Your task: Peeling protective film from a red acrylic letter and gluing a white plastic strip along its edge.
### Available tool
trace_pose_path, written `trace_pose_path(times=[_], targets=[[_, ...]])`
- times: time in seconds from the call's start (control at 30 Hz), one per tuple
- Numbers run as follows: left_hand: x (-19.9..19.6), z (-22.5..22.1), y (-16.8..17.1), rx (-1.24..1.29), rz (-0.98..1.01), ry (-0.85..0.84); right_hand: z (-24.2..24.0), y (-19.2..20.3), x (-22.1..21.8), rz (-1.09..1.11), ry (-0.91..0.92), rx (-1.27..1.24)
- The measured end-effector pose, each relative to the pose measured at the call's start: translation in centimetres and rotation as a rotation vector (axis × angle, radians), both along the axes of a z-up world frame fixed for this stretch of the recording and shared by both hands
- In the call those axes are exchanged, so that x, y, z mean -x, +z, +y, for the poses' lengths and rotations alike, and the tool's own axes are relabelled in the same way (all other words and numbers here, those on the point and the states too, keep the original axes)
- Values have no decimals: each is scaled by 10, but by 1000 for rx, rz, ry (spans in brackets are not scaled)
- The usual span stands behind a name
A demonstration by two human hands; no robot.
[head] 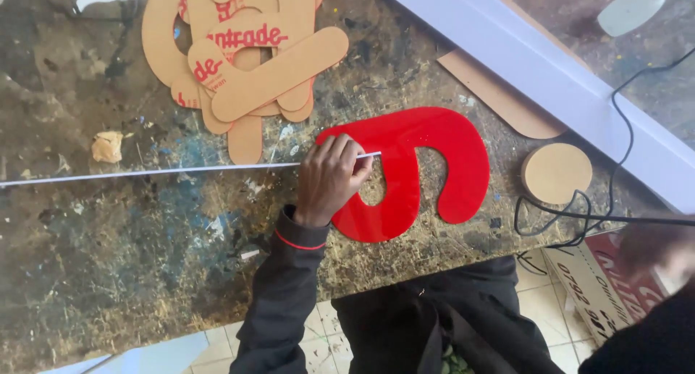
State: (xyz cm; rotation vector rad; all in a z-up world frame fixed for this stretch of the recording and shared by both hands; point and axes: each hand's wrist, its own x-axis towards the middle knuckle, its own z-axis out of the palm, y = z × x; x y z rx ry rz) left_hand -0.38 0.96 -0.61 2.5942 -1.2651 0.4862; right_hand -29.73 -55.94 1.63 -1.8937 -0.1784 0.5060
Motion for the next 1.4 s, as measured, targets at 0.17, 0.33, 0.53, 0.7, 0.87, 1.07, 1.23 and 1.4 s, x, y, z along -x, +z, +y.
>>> trace_pose_path(times=[0.17,0.33,0.53,0.7,0.87,1.07,1.23,1.4], targets=[[3,2,-8,-10,4,5,15,-30,-134,-338,-880,280],[1,1,-8,-8,-2,8,2,-68,-230,-383,-1103,603],[-2,4,-18,-29,13,23,80,-1,-194,-589,-922,289],[-1,4,-19,-33,-13,11,174,77,-177,-158,-691,-102],[2,2,-9,-36,-10,18,223,35,-261,272,-639,-571],[2,1,-10,-50,-19,24,279,9,-318,462,-686,-612],[-1,2,0,-91,-39,22,288,4,-318,357,-687,-357],[-4,1,0,-131,-22,26,293,14,-315,194,-704,-218]])
